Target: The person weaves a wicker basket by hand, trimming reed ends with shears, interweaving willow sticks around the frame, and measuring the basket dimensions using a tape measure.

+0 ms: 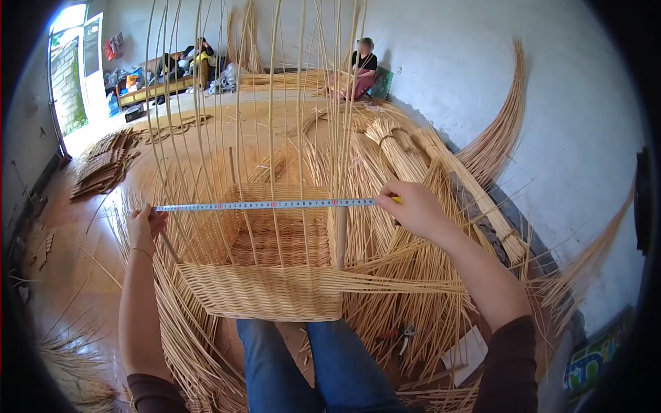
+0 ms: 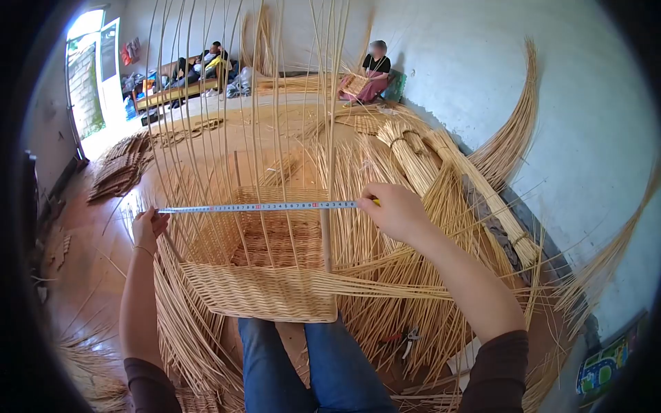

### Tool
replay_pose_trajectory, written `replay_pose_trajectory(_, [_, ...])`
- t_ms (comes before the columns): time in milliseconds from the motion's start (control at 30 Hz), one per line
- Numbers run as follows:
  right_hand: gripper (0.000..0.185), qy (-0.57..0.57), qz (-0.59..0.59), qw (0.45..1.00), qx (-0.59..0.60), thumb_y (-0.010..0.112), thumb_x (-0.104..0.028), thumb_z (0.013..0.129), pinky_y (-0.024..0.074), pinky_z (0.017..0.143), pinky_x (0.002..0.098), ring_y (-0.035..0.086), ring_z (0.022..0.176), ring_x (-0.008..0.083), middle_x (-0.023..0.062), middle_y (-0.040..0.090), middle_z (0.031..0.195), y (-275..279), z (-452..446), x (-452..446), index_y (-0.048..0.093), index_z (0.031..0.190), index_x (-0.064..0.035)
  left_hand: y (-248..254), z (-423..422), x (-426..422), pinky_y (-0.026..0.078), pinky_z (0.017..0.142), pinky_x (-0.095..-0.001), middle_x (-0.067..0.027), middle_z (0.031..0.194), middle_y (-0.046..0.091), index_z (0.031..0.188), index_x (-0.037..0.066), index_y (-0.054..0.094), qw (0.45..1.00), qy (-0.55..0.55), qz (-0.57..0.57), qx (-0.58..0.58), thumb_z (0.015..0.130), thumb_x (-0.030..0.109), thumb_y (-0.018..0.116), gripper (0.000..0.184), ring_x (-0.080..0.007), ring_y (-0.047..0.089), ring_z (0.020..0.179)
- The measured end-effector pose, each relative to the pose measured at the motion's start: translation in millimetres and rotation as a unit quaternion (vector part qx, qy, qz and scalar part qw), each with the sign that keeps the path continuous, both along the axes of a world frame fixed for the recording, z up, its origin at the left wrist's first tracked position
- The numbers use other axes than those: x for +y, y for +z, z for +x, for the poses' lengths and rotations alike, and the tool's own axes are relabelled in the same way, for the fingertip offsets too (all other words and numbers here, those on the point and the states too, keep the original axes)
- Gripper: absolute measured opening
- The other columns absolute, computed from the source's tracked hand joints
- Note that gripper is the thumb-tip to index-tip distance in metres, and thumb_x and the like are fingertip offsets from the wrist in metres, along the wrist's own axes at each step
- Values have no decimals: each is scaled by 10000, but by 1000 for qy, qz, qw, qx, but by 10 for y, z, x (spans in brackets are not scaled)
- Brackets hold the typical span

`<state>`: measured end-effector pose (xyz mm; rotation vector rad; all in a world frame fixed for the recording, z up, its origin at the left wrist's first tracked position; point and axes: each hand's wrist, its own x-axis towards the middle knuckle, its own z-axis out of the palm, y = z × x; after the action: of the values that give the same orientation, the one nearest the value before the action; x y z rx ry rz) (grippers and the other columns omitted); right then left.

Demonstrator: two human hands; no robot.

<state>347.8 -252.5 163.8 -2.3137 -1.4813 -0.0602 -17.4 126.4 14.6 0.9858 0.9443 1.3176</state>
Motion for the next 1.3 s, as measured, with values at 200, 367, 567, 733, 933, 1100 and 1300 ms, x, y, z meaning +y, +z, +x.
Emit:
replay_pose_trajectory(200, [259,-10,10,1000,-11,584,-321,898,445,619,379,587,655,218,76,617,714,-37,-5,19,648,887,-71,-130,30,64,541,479,-281,-110,797,628,841,32,465,999,36,12,-3,942,203,563,222,-219,696,669])
replay_pose_trajectory(367, [250,-11,-6,1000,-1,556,-307,911,449,629,389,589,674,236,80,616,737,-66,39,-5,644,878,-75,-96,55,-2,531,501,-261,-94,798,624,870,32,470,998,39,32,31,941,217,567,220,-207,696,678])
replay_pose_trajectory(567, [235,41,30,997,-54,540,-274,911,464,669,416,604,705,272,99,623,759,-140,90,-12,642,880,-65,-145,102,42,479,511,-238,-41,747,592,832,63,497,995,61,63,45,949,247,543,223,-191,692,719])
replay_pose_trajectory(733, [253,62,24,998,-15,562,-280,906,449,663,399,594,719,283,119,620,804,-88,89,-74,638,913,-39,98,44,-224,561,620,-301,-125,1039,579,1066,-5,488,998,35,36,-42,943,245,514,280,-240,671,855])
replay_pose_trajectory(933, [259,57,19,994,91,575,-265,900,445,637,360,574,652,217,122,620,737,-133,-38,-98,639,894,-14,177,802,-1525,479,604,-270,-60,847,582,958,44,542,976,5,215,38,937,262,531,219,-142,591,690])
replay_pose_trajectory(1100, [303,140,-75,979,127,530,-281,901,457,654,366,587,685,228,120,629,773,106,86,-314,636,905,4,99,1815,-2607,510,779,-258,-80,907,645,1132,-35,521,906,-223,349,83,947,162,568,274,-153,647,862])
replay_pose_trajectory(1300, [285,130,-184,974,28,564,-258,879,464,655,355,589,696,216,115,634,795,397,384,-888,645,910,14,56,2307,-2671,427,491,-259,-12,628,504,880,38,459,928,-257,246,109,981,219,512,214,-96,513,541])
